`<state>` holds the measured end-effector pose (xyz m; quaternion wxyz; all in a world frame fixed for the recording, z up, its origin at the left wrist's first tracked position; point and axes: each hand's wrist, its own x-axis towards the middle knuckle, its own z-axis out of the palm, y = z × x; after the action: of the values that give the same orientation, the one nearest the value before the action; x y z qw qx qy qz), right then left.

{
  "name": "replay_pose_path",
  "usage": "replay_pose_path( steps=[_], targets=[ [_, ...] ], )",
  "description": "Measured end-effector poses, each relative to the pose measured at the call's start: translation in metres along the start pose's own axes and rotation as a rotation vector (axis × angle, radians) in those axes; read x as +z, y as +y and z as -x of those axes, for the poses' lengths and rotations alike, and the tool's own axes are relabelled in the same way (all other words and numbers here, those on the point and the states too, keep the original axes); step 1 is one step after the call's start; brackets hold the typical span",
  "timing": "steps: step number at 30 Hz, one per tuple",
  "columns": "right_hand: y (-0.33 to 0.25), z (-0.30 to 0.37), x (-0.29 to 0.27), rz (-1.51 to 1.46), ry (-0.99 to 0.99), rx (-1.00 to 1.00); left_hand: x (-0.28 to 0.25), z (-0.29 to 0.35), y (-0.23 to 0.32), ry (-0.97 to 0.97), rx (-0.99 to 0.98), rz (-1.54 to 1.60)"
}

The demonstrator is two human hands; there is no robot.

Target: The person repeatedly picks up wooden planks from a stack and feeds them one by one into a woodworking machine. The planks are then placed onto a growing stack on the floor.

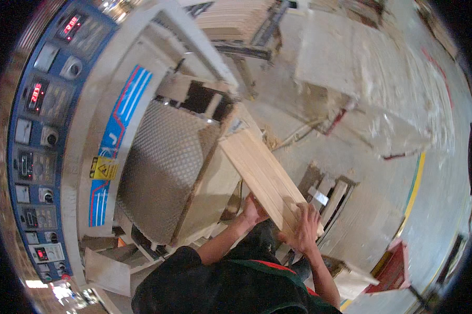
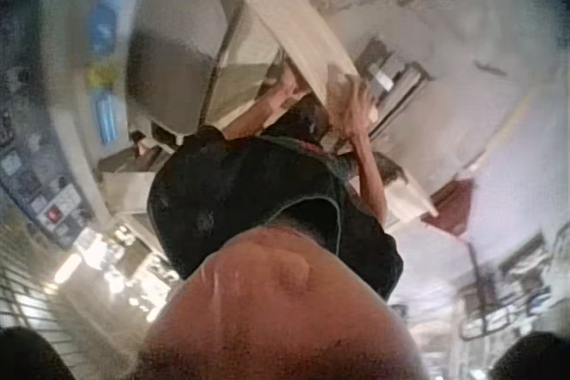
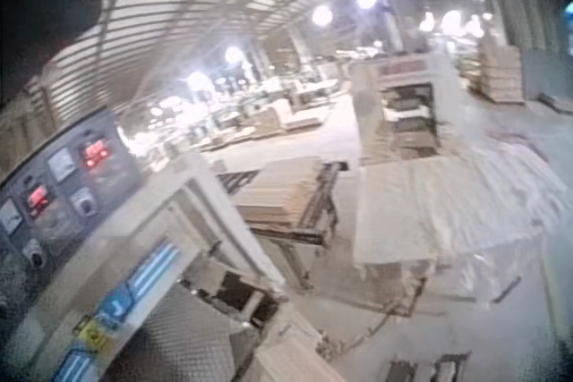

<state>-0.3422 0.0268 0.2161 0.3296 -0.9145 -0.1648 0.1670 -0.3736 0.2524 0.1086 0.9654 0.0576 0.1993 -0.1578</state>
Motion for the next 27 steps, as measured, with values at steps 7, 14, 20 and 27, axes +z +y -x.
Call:
replay_pose_path(
  steps=[7, 14, 20, 27],
  targets=[
    [-0.170, -0.148, 0.059, 0.289, -0.159, -0.293, 0.052, 0.044, 0.136, 0.094, 0.573, 0.011],
    [-0.273, -0.222, 0.180, 0.219, -0.102, -0.466, -0.002, 0.065, 0.158, -0.262, 0.607, 0.391],
    [-0.325, -0.270, 0.253, 0.184, -0.053, -0.491, -0.040, 0.098, 0.100, 0.106, 0.453, 0.368],
    [-0.344, -0.278, 0.251, 0.096, -0.139, -0.448, -0.003, 0.112, 0.102, 0.410, 0.436, -0.004]
  ],
)
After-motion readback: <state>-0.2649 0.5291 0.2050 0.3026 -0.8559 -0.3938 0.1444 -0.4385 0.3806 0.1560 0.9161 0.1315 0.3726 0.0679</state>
